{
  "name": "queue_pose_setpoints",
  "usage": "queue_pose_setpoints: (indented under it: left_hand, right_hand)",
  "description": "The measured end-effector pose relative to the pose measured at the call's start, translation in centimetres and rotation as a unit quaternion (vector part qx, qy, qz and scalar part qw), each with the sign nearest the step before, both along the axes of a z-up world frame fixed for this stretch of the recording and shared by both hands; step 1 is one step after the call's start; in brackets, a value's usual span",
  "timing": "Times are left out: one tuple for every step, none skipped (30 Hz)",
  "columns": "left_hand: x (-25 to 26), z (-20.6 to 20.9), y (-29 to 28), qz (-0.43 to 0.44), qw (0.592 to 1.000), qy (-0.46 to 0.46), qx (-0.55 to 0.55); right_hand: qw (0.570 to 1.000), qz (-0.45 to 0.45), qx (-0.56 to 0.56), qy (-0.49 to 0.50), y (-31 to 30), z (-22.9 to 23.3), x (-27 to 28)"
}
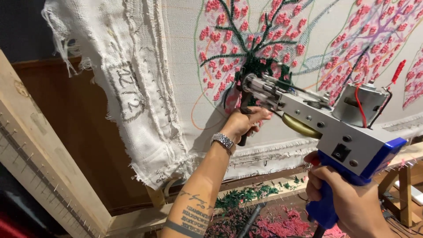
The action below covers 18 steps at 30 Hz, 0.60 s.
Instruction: Using a tufting gun to create a leaf pattern on a rug canvas.
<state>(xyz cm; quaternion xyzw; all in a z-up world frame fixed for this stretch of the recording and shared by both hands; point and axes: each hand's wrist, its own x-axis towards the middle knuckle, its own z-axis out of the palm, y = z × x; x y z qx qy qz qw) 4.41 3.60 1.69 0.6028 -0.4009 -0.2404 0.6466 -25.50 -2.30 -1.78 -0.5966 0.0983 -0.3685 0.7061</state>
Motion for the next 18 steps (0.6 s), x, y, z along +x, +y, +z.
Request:
queue_pose_setpoints:
  left_hand:
    - [-0.2,0.3,0.1,0.002,1.000,-0.014,-0.002]
    - [-0.4,0.7,0.1,0.003,1.000,-0.027,-0.003]
    - [0.5,0.1,-0.3,0.004,1.000,-0.027,-0.002]
    - [1.3,-0.4,-0.7,-0.024,0.999,-0.018,-0.023]
    - [2.3,-0.8,-1.3,-0.052,0.998,-0.010,-0.045]
    - [2.5,-0.8,-1.8,-0.052,0.998,-0.011,-0.045]
    - [2.6,-1.0,-1.9,-0.051,0.997,-0.020,-0.050]
    - [2.8,-1.1,-2.1,-0.051,0.997,-0.029,-0.056]
    - [1.9,-0.3,-1.6,-0.051,0.997,-0.030,-0.056]
    - [1.0,0.5,-1.0,-0.024,0.999,-0.033,-0.030]
    - [0.0,1.3,-0.3,0.004,0.999,-0.036,-0.005]
    - [0.2,1.1,-0.3,0.004,0.999,-0.037,-0.005]
    - [0.5,0.9,-0.5,-0.013,0.999,-0.032,-0.026]
    - [0.7,0.6,-0.7,-0.029,0.998,-0.027,-0.048]
    - [1.2,0.2,-1.1,-0.028,0.998,-0.027,-0.048]
    - [1.6,-0.3,-1.6,-0.044,0.997,-0.029,-0.051]
    - [2.2,-0.8,-2.1,-0.058,0.996,-0.032,-0.054]
    - [1.0,0.0,-1.5,-0.056,0.996,-0.033,-0.054]
  right_hand:
    - [1.000,0.000,-0.002,-0.006,-0.1,0.1,0.1]
    - [1.000,0.000,-0.005,-0.012,-0.3,0.2,0.2]
    - [1.000,0.001,-0.004,-0.012,-0.2,0.2,0.2]
    - [1.000,0.002,-0.004,-0.016,-0.1,0.3,0.2]
    - [1.000,0.003,-0.006,-0.020,-0.2,0.4,0.3]
    - [1.000,0.003,-0.006,-0.021,-0.3,0.4,0.3]
    - [1.000,0.001,-0.007,-0.016,-0.3,0.5,0.2]
    - [1.000,-0.002,-0.008,-0.011,-0.2,0.5,0.1]
    - [1.000,-0.002,-0.008,-0.012,-0.2,0.6,0.2]
    - [1.000,-0.003,-0.011,-0.021,-0.1,0.7,0.3]
    - [0.999,-0.004,-0.014,-0.030,0.0,0.8,0.3]
    - [0.999,-0.004,-0.014,-0.031,-0.1,0.8,0.2]
    - [0.999,0.011,-0.010,-0.036,-0.4,0.7,0.2]
    - [0.999,0.026,-0.006,-0.042,-0.7,0.6,0.1]
    - [0.999,0.027,-0.006,-0.041,-0.8,0.6,-0.1]
    - [0.998,0.038,-0.003,-0.044,-1.0,0.6,-0.3]
    - [0.998,0.051,0.000,-0.049,-1.4,0.5,-0.4]
    - [0.997,0.053,0.000,-0.050,-1.9,0.3,-0.7]
